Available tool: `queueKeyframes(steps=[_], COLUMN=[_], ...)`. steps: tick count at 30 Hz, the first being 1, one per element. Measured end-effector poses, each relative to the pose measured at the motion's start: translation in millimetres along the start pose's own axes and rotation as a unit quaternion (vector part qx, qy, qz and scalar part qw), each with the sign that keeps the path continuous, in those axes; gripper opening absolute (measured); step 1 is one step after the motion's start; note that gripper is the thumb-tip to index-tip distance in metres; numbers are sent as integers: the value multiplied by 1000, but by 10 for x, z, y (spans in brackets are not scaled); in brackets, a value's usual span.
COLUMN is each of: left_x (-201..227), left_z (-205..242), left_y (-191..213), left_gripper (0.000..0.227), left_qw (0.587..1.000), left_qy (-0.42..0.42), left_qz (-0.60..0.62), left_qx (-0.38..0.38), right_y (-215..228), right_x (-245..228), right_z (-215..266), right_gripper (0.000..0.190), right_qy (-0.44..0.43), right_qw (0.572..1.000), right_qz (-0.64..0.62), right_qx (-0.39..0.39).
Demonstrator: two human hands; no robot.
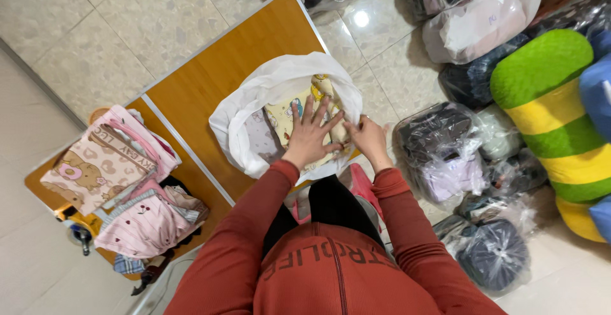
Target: The person folds and places multiple pieces of clothing into a white plastic bag on a table. Items include black, pink, patterned, and striped garments. The person repeatedly picks up folded clothes, places them into the bag, and presses them down to fit.
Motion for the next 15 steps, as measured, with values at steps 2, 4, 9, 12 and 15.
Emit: queueKeyframes(steps=[2, 4, 9, 12, 15], left_x=[-35, -81, -49, 9, -14], left_z=[-89, -146, -97, -98, -98], left_y=[-33, -194, -340, -304, -304], left_gripper=[88, 88, 99, 97, 91], left_qw=[1000, 998, 989, 992, 997], left_qy=[-12, 2, -15, -20, -16], left_qz=[-11, -14, -64, -62, -38], left_qx=[0, -62, -133, -104, -58], right_y=[69, 305, 629, 799, 948], right_x=[-30, -18, -180, -466, -1046], right_z=[23, 89, 305, 229, 31], right_gripper=[39, 38, 40, 64, 109], right_qy=[-10, -44, -76, -5, 167], right_qw=[999, 998, 994, 999, 970], right_qz=[12, -35, -82, 10, 66], right_qx=[-36, -15, -12, 47, 167])
Point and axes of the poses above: each hand's wrist, its own z-axis away from the middle knuckle, its own y-axis out of the back of the hand, x = y × z, the point moved 10 cm from there along -z, towards the middle knuckle, and after that the axes turned 9 degrees about x, right-handed, at the moved point
